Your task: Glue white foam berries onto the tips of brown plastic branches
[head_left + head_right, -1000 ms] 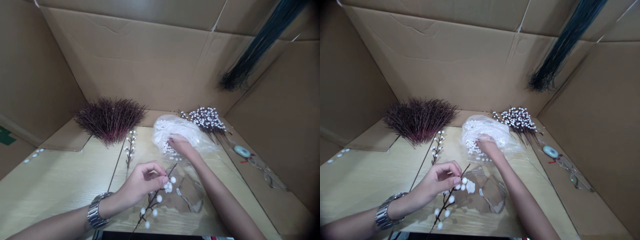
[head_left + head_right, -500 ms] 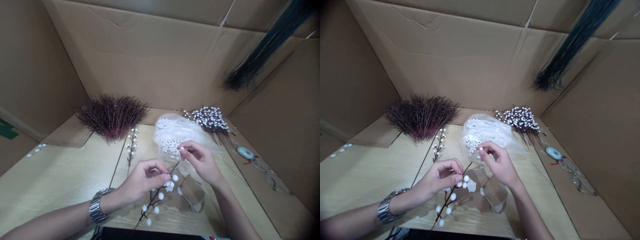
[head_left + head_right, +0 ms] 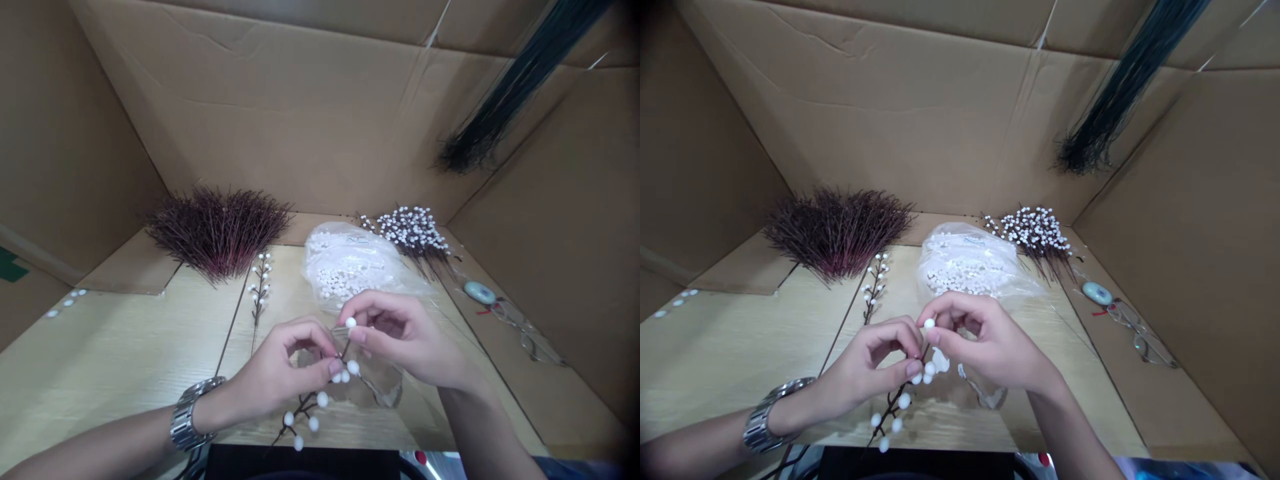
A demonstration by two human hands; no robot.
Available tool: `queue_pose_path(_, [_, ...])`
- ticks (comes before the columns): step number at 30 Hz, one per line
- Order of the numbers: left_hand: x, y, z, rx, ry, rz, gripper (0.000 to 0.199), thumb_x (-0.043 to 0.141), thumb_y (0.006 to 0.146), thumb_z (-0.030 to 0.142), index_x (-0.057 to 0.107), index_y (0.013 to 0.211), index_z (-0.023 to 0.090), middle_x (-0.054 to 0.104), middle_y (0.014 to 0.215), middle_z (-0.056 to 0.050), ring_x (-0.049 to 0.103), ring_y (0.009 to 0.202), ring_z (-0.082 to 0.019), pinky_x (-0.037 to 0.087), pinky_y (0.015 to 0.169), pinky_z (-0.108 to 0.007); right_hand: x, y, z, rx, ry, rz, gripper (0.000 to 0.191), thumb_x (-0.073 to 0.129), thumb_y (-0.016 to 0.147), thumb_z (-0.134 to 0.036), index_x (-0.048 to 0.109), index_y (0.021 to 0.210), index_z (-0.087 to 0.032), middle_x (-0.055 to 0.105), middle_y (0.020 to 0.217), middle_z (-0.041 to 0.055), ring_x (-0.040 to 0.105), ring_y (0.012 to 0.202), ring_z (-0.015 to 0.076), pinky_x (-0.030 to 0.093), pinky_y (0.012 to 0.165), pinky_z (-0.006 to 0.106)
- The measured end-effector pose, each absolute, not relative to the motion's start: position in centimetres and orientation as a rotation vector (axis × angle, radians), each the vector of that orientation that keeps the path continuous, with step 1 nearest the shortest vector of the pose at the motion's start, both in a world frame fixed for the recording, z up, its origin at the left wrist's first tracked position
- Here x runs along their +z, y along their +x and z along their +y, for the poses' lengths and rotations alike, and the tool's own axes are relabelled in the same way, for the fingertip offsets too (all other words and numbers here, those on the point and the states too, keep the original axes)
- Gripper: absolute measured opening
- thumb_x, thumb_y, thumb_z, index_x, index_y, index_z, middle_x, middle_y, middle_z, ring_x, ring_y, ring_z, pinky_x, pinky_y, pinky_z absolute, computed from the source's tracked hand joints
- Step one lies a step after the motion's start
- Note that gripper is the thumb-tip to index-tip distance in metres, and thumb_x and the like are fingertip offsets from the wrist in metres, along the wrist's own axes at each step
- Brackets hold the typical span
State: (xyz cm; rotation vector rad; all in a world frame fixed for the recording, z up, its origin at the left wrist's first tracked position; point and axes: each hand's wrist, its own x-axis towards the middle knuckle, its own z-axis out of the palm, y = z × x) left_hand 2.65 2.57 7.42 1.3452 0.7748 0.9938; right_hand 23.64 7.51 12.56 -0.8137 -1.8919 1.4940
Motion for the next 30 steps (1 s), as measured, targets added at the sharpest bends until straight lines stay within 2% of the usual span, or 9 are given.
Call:
queue_pose_path(5, [7.7,2.5,2.1,0.991,1.426,0.782,0.009,0.075,0.089,0.025,0.070,0.085,0.019,0.067,0.089,-0.001,0.062,0.088,-0.018,0.047,0.086,-0.034,12.4,23.2,7.7,1.517,-0.739,-1.915,0.007,0.070,0.089,-0.019,0.072,0.095,-0.020,0.060,0.068,-0.0039,0.053,0.060,0.0061,0.041,0.055,0.017])
queue_pose_path(9, [8.0,2.4,2.2,0.921,1.307,0.762,0.010,0.076,0.089,0.028,0.071,0.089,0.019,0.067,0.092,-0.001,0.061,0.088,-0.017,0.046,0.083,-0.032,12.4,23.3,7.9,1.412,-0.661,-1.934,0.011,0.070,0.088,-0.016,0.073,0.098,-0.021,0.064,0.072,-0.0025,0.058,0.065,0.0071,0.046,0.060,0.017])
queue_pose_path(13, [8.3,2.4,2.5,0.851,1.142,0.669,0.012,0.076,0.089,0.029,0.072,0.094,0.019,0.067,0.096,-0.002,0.061,0.088,-0.016,0.047,0.081,-0.030,12.5,23.6,8.5,1.356,-0.605,-1.944,0.011,0.071,0.088,-0.016,0.073,0.098,-0.021,0.064,0.072,-0.0025,0.059,0.064,0.0070,0.046,0.059,0.017])
queue_pose_path(17, [8.3,2.4,2.5,0.871,1.119,0.652,0.010,0.076,0.090,0.027,0.072,0.094,0.019,0.065,0.093,0.000,0.060,0.086,-0.013,0.046,0.079,-0.027,12.5,23.8,8.8,1.328,-0.580,-1.952,0.010,0.072,0.087,-0.017,0.073,0.097,-0.019,0.064,0.071,-0.0020,0.059,0.062,0.0076,0.047,0.057,0.018])
queue_pose_path(25, [8.3,2.3,2.4,0.888,1.139,0.677,0.007,0.076,0.089,0.025,0.072,0.092,0.020,0.066,0.093,0.000,0.060,0.086,-0.014,0.045,0.080,-0.028,12.8,23.3,8.8,1.239,-0.546,-2.053,0.012,0.067,0.089,-0.016,0.073,0.099,-0.020,0.066,0.073,-0.0009,0.061,0.066,0.0112,0.052,0.063,0.024])
queue_pose_path(30, [8.9,2.1,2.6,0.869,1.156,0.694,0.013,0.075,0.090,0.032,0.070,0.091,0.019,0.064,0.089,0.000,0.057,0.083,-0.015,0.044,0.077,-0.027,13.2,23.1,9.0,1.161,-0.513,-2.122,0.015,0.066,0.089,-0.012,0.072,0.100,-0.020,0.066,0.074,-0.0014,0.060,0.067,0.0111,0.050,0.065,0.025])
